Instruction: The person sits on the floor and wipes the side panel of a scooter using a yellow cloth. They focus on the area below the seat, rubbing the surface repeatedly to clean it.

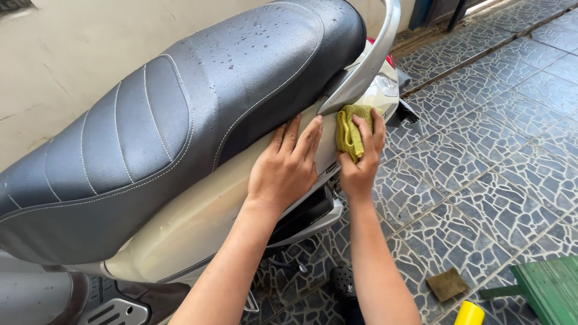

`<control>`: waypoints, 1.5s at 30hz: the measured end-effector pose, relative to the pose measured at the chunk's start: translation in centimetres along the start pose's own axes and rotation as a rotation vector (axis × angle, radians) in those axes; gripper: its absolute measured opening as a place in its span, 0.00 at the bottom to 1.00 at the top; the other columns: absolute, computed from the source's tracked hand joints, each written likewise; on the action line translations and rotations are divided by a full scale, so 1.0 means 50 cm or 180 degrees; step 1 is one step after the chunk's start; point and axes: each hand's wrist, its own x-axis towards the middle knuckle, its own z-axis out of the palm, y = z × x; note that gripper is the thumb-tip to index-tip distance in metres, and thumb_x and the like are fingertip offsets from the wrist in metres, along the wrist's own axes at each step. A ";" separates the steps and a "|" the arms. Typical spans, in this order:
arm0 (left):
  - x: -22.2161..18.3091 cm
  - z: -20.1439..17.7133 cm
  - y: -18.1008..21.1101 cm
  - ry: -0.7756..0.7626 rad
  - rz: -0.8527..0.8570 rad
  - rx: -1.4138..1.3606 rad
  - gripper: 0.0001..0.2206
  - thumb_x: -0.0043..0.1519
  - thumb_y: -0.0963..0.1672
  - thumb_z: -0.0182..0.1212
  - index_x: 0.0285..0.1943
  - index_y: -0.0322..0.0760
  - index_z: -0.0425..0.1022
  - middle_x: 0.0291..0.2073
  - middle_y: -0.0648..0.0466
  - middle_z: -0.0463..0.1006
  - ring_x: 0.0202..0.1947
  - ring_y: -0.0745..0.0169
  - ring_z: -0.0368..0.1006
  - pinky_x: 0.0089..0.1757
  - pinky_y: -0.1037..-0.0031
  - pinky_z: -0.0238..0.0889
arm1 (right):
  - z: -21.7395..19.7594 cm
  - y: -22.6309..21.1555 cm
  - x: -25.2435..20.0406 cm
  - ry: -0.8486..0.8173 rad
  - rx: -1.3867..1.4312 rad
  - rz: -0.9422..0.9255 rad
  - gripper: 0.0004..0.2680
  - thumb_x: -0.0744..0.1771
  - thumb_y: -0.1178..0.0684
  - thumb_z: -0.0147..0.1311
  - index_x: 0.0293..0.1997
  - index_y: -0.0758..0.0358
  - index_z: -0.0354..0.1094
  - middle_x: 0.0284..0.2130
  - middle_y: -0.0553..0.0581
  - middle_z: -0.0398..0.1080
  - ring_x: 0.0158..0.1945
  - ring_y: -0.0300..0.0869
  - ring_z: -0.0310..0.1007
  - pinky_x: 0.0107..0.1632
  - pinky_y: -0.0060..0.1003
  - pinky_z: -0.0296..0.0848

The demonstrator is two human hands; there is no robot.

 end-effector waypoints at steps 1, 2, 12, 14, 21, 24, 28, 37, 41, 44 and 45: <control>0.000 -0.006 0.000 0.0001 -0.0003 -0.0019 0.29 0.54 0.47 0.50 0.66 0.32 0.72 0.66 0.46 0.68 0.64 0.41 0.67 0.61 0.56 0.60 | 0.010 0.002 -0.009 -0.0002 -0.0018 0.0004 0.28 0.58 0.69 0.52 0.67 0.54 0.63 0.71 0.66 0.50 0.72 0.71 0.47 0.66 0.74 0.57; 0.001 -0.013 0.000 0.0003 -0.0013 -0.0046 0.28 0.55 0.47 0.49 0.65 0.32 0.73 0.66 0.45 0.68 0.63 0.41 0.67 0.61 0.57 0.60 | 0.019 0.005 -0.018 -0.0037 0.0106 -0.0037 0.27 0.58 0.66 0.51 0.65 0.51 0.64 0.72 0.62 0.50 0.74 0.67 0.44 0.70 0.70 0.51; 0.004 -0.018 -0.004 -0.0015 -0.0021 -0.0020 0.27 0.56 0.47 0.49 0.64 0.31 0.73 0.66 0.44 0.69 0.63 0.43 0.68 0.61 0.59 0.60 | 0.010 -0.006 0.000 0.0003 0.0074 -0.0067 0.27 0.58 0.69 0.53 0.65 0.54 0.64 0.71 0.64 0.51 0.73 0.69 0.44 0.70 0.74 0.47; 0.003 -0.020 -0.005 -0.0029 -0.0032 -0.0034 0.27 0.55 0.47 0.49 0.64 0.31 0.73 0.66 0.44 0.69 0.63 0.43 0.68 0.61 0.59 0.60 | 0.019 -0.017 -0.008 0.0029 0.0128 0.0001 0.27 0.58 0.69 0.51 0.65 0.53 0.64 0.71 0.64 0.51 0.74 0.68 0.43 0.70 0.73 0.46; 0.000 -0.027 -0.006 -0.0118 -0.0037 -0.0074 0.29 0.53 0.48 0.52 0.65 0.32 0.72 0.67 0.44 0.68 0.65 0.44 0.67 0.63 0.59 0.59 | 0.030 -0.013 -0.014 0.0091 0.0162 -0.0206 0.28 0.54 0.66 0.51 0.61 0.54 0.69 0.71 0.61 0.55 0.75 0.64 0.43 0.73 0.65 0.43; 0.002 -0.022 -0.007 -0.0162 -0.0009 -0.0064 0.30 0.54 0.48 0.52 0.66 0.31 0.72 0.67 0.44 0.67 0.65 0.44 0.67 0.62 0.59 0.59 | 0.022 0.004 -0.006 0.0147 0.0252 -0.0067 0.29 0.54 0.66 0.52 0.64 0.55 0.66 0.72 0.62 0.52 0.76 0.66 0.41 0.73 0.68 0.41; 0.002 -0.030 -0.007 -0.0205 -0.0025 -0.0196 0.30 0.51 0.49 0.55 0.64 0.33 0.74 0.65 0.46 0.70 0.65 0.45 0.67 0.63 0.60 0.58 | 0.056 0.002 -0.034 0.0316 0.0227 -0.0102 0.30 0.55 0.61 0.55 0.66 0.50 0.65 0.73 0.59 0.50 0.77 0.64 0.39 0.74 0.62 0.38; 0.002 -0.036 -0.014 -0.0203 0.0004 -0.0096 0.29 0.55 0.48 0.52 0.66 0.32 0.72 0.66 0.44 0.69 0.65 0.45 0.67 0.62 0.61 0.58 | 0.034 0.021 -0.009 0.0135 0.0307 -0.0103 0.28 0.59 0.59 0.54 0.69 0.46 0.61 0.74 0.57 0.48 0.76 0.67 0.36 0.73 0.69 0.37; 0.002 -0.036 -0.015 -0.0264 0.0028 -0.0070 0.28 0.57 0.48 0.50 0.66 0.33 0.71 0.67 0.44 0.68 0.66 0.46 0.66 0.62 0.61 0.58 | 0.053 0.008 -0.018 0.0167 0.0034 0.0007 0.28 0.59 0.60 0.55 0.68 0.46 0.62 0.74 0.57 0.48 0.76 0.68 0.38 0.72 0.70 0.40; 0.006 -0.045 -0.017 -0.0310 0.0053 -0.0036 0.26 0.59 0.48 0.47 0.66 0.34 0.72 0.66 0.45 0.69 0.65 0.47 0.67 0.62 0.63 0.58 | 0.050 -0.043 -0.024 0.0130 0.0018 -0.0077 0.27 0.58 0.61 0.53 0.65 0.46 0.64 0.73 0.54 0.50 0.77 0.63 0.38 0.74 0.67 0.41; 0.008 -0.050 -0.018 -0.0322 0.0041 -0.0018 0.25 0.60 0.48 0.46 0.66 0.35 0.72 0.66 0.45 0.69 0.65 0.48 0.67 0.62 0.63 0.59 | 0.042 -0.067 -0.023 0.0091 0.0028 -0.0113 0.26 0.58 0.63 0.54 0.64 0.47 0.66 0.73 0.54 0.51 0.78 0.62 0.38 0.74 0.66 0.40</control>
